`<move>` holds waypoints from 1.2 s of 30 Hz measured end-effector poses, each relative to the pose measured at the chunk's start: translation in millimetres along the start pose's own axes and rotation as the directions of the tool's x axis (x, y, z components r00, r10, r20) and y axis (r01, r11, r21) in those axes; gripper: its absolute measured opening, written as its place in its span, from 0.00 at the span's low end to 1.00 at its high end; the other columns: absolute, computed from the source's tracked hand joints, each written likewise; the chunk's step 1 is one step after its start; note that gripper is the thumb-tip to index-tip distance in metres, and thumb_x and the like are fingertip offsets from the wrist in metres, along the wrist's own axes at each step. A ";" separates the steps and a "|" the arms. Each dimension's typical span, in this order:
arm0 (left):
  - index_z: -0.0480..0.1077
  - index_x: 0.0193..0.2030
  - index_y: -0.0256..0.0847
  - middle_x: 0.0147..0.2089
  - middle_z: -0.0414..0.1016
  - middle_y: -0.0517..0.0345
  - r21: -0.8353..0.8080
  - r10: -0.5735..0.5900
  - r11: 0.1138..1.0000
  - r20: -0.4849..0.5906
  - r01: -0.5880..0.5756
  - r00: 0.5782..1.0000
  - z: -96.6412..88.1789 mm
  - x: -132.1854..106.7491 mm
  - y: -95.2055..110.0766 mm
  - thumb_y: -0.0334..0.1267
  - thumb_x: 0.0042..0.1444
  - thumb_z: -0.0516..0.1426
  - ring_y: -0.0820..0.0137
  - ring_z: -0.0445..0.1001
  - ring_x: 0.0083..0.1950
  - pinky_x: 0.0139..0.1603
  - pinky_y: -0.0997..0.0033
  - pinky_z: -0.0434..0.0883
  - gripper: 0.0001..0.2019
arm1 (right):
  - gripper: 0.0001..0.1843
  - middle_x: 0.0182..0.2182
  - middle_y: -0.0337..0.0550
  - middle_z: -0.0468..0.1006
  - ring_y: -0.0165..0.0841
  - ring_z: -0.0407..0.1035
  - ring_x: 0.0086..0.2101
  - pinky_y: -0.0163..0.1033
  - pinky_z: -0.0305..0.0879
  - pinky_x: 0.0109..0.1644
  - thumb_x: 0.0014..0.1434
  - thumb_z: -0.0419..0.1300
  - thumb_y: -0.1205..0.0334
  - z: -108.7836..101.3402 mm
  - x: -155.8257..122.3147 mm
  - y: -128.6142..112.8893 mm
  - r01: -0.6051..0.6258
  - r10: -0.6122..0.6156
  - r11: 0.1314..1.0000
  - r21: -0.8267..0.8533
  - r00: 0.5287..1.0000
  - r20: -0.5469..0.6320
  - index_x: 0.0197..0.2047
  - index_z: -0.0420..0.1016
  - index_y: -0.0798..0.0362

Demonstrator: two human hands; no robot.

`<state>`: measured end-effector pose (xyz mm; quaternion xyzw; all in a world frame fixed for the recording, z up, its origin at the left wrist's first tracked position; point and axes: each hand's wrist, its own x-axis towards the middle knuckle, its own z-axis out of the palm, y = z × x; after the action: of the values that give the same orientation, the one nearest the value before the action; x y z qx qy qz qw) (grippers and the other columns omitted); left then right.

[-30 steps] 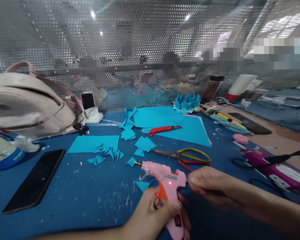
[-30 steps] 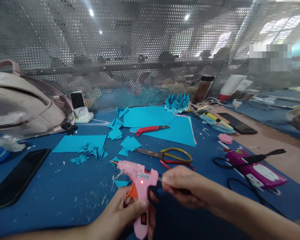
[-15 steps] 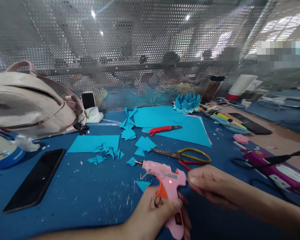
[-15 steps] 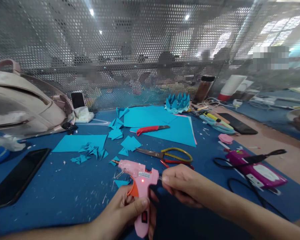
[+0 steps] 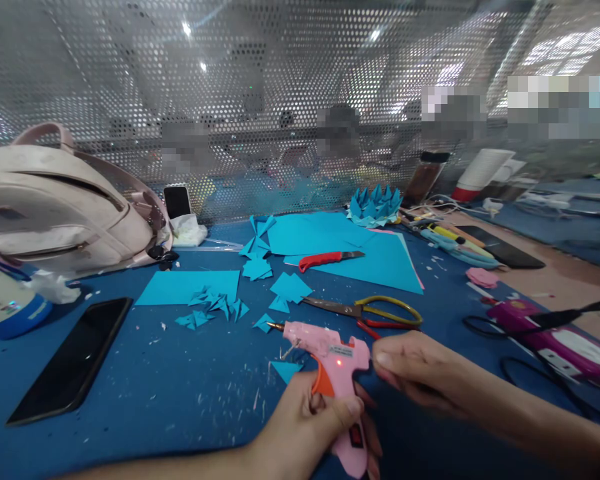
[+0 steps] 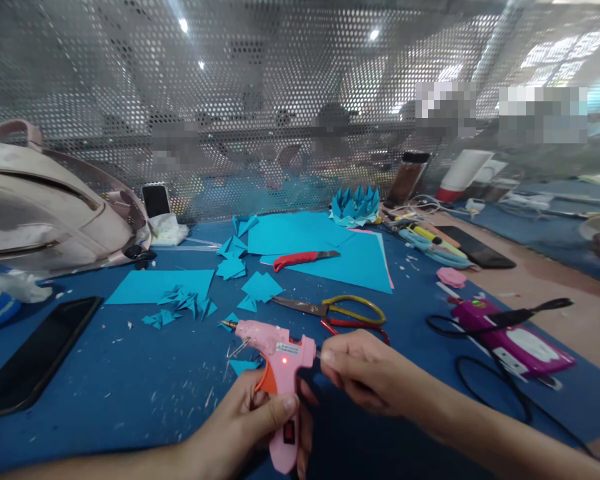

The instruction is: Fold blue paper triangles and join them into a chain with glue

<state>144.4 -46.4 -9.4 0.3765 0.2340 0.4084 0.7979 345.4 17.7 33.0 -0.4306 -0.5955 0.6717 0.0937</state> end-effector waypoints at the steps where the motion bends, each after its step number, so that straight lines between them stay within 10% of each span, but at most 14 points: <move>1: 0.71 0.35 0.32 0.22 0.72 0.56 -0.004 0.002 1.000 -0.001 -0.002 1.000 -0.7 0.1 -1.2 0.56 0.54 0.63 0.76 0.69 0.20 0.24 0.78 0.69 0.23 | 0.27 0.10 0.25 0.52 0.20 0.38 0.10 0.29 0.35 0.14 0.58 0.57 0.34 -1.0 1.1 0.3 -0.033 0.029 0.995 0.098 0.999 0.034 0.27 0.62 0.52; 7: 0.69 0.41 0.34 0.23 0.73 0.58 -0.035 0.011 0.999 0.009 -0.010 1.000 -5.2 1.6 -6.0 0.55 0.54 0.64 0.77 0.69 0.19 0.24 0.77 0.70 0.23 | 0.19 0.09 0.23 0.50 0.17 0.35 0.10 0.25 0.33 0.13 0.57 0.63 0.51 -4.3 2.4 -1.2 -0.144 0.063 0.882 0.449 0.980 0.190 0.26 0.64 0.54; 21: 0.70 0.42 0.32 0.24 0.74 0.56 -0.056 -0.008 0.998 -0.014 0.007 1.000 -5.8 1.2 -5.0 0.54 0.53 0.65 0.75 0.72 0.21 0.25 0.76 0.71 0.24 | 0.18 0.09 0.21 0.49 0.16 0.33 0.10 0.25 0.35 0.14 0.53 0.67 0.59 -3.5 2.4 0.7 -0.224 0.064 0.780 0.584 0.957 0.281 0.25 0.60 0.53; 30: 0.74 0.40 0.30 0.25 0.75 0.55 -0.009 0.052 0.999 -0.001 -0.052 0.999 -4.6 -1.8 0.2 0.52 0.55 0.64 0.76 0.73 0.24 0.29 0.78 0.71 0.22 | 0.25 0.20 0.32 0.59 0.21 0.50 0.19 0.26 0.44 0.20 0.58 0.62 0.40 15.8 -1.9 9.1 0.022 -0.054 0.866 0.499 0.997 0.048 0.29 0.64 0.54; 36: 0.73 0.35 0.31 0.24 0.73 0.55 0.032 0.060 0.998 0.024 -0.061 0.998 4.7 -1.4 9.0 0.57 0.52 0.65 0.76 0.70 0.21 0.25 0.80 0.68 0.24 | 0.29 0.31 0.50 0.77 0.34 0.73 0.30 0.38 0.68 0.37 0.60 0.58 0.37 39.7 0.1 -0.2 0.210 -0.285 0.904 0.373 0.946 0.157 0.39 0.74 0.60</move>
<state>142.6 -46.0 0.7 0.4011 0.2198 0.4240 0.7817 317.9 -10.7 29.9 -0.2547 -0.5223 0.7910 0.1913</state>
